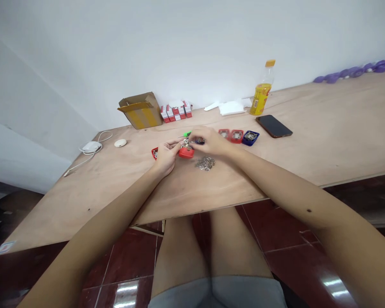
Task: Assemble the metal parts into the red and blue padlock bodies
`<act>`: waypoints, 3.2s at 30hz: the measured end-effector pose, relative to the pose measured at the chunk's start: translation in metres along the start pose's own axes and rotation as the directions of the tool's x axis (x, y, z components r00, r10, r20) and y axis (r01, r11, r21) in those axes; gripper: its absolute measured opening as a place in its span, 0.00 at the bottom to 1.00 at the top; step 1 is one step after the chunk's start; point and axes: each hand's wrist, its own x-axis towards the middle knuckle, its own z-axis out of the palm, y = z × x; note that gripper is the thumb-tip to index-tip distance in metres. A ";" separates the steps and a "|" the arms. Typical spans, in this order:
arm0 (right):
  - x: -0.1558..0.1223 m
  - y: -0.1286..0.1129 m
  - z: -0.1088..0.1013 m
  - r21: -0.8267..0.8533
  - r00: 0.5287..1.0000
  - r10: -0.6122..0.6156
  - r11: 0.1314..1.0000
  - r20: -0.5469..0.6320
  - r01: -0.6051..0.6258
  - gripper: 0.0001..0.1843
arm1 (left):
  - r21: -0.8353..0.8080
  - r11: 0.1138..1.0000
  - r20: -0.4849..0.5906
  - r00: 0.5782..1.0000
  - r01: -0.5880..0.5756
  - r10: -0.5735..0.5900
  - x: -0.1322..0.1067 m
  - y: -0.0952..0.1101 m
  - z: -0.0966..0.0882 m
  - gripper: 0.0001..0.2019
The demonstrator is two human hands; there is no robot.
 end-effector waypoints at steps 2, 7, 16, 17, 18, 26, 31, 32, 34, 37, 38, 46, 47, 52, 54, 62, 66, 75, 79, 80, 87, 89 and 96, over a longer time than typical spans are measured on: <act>0.000 -0.001 0.000 0.007 1.000 -0.011 1.000 -0.003 0.011 0.04 | -0.002 1.000 -0.005 1.000 0.004 -0.004 0.001 0.000 0.000 0.21; 0.001 -0.004 0.000 0.024 0.997 -0.068 0.997 -0.022 0.069 0.08 | -0.010 1.000 0.001 1.000 -0.006 0.006 0.003 -0.003 -0.002 0.21; 0.001 -0.003 0.001 0.019 0.998 -0.061 0.998 -0.027 0.062 0.06 | -0.034 0.999 -0.001 1.000 0.004 -0.004 0.004 -0.004 -0.003 0.21; 0.002 -0.002 0.001 0.015 0.998 -0.061 0.998 -0.031 0.061 0.05 | -0.037 0.999 0.002 1.000 0.002 -0.002 0.003 -0.004 -0.003 0.21; 0.002 -0.001 0.001 0.012 0.998 -0.059 0.998 -0.037 0.059 0.05 | -0.039 0.999 0.005 1.000 -0.001 0.001 0.003 -0.004 -0.003 0.21; 0.001 -0.002 0.000 0.019 0.998 -0.046 0.999 -0.038 0.047 0.06 | -0.035 0.999 0.000 1.000 0.003 -0.003 0.003 -0.003 -0.003 0.21; 0.001 -0.001 0.000 0.008 1.000 0.001 1.000 -0.013 -0.001 0.05 | -0.029 0.999 -0.009 1.000 0.020 -0.020 0.002 0.000 -0.003 0.21; 0.001 0.000 0.000 0.005 1.000 0.006 1.000 -0.010 -0.006 0.05 | -0.027 0.999 -0.008 1.000 0.027 -0.027 0.002 0.000 -0.002 0.21; 0.000 0.001 0.001 0.001 1.000 0.006 1.000 -0.015 -0.006 0.06 | -0.029 0.999 -0.003 0.999 0.032 -0.032 0.002 0.001 -0.002 0.21; 0.000 0.002 0.001 -0.003 0.999 0.016 1.000 -0.030 -0.016 0.05 | -0.071 0.997 0.009 1.000 0.025 -0.024 0.001 0.002 -0.002 0.21; 0.000 0.002 0.001 -0.002 0.999 0.019 1.000 -0.029 -0.019 0.06 | -0.091 0.996 0.010 1.000 0.024 -0.024 0.002 0.002 -0.002 0.21; 0.000 0.002 0.002 0.004 0.997 -0.029 1.000 -0.078 0.030 0.03 | -0.149 0.988 0.000 0.999 0.046 -0.046 0.003 0.002 -0.004 0.19; 0.000 0.002 0.002 0.005 0.995 -0.024 1.000 -0.092 0.025 0.03 | -0.154 0.987 0.000 0.999 0.042 -0.043 0.004 0.002 -0.004 0.19; -0.001 -0.001 0.004 0.038 0.993 -0.054 0.998 -0.105 0.058 0.12 | -0.195 0.979 -0.005 0.998 0.059 -0.061 0.004 0.002 -0.004 0.17; -0.001 -0.004 0.005 0.034 0.989 -0.086 0.995 -0.121 0.090 0.11 | -0.212 0.973 0.005 0.996 0.091 -0.092 0.003 0.004 -0.003 0.17; -0.003 -0.016 0.002 0.081 0.998 -0.005 0.997 -0.063 0.010 0.20 | -0.276 0.946 0.067 0.986 0.168 -0.155 0.000 0.011 -0.001 0.14; -0.004 -0.016 0.004 0.054 0.995 -0.035 0.998 -0.094 0.040 0.12 | -0.330 0.929 0.076 0.985 0.169 -0.152 0.000 0.011 -0.001 0.15; -0.002 -0.021 0.003 0.108 0.996 -0.051 0.992 -0.069 0.058 0.11 | -0.400 0.889 0.127 0.974 0.223 -0.186 -0.004 0.016 0.004 0.17; -0.003 -0.018 0.006 0.122 0.990 -0.011 0.992 -0.142 0.029 0.08 | -0.458 0.856 0.079 0.970 0.239 -0.229 -0.005 0.019 0.009 0.16; -0.003 -0.018 0.006 0.131 0.989 -0.009 0.991 -0.146 0.028 0.10 | -0.466 0.851 0.064 0.969 0.241 -0.240 -0.006 0.020 0.010 0.16; -0.001 -0.022 0.004 0.148 0.992 -0.090 0.984 -0.093 0.103 0.12 | -0.447 0.858 0.079 0.967 0.253 -0.244 -0.008 0.022 0.010 0.14; -0.001 -0.022 0.005 0.162 0.990 -0.057 0.984 -0.126 0.078 0.08 | -0.420 0.871 0.081 0.966 0.256 -0.245 -0.008 0.021 0.009 0.13; -0.002 -0.024 0.004 0.130 0.996 -0.038 0.990 -0.084 0.048 0.15 | -0.384 0.895 0.067 0.973 0.228 -0.220 -0.008 0.020 0.009 0.14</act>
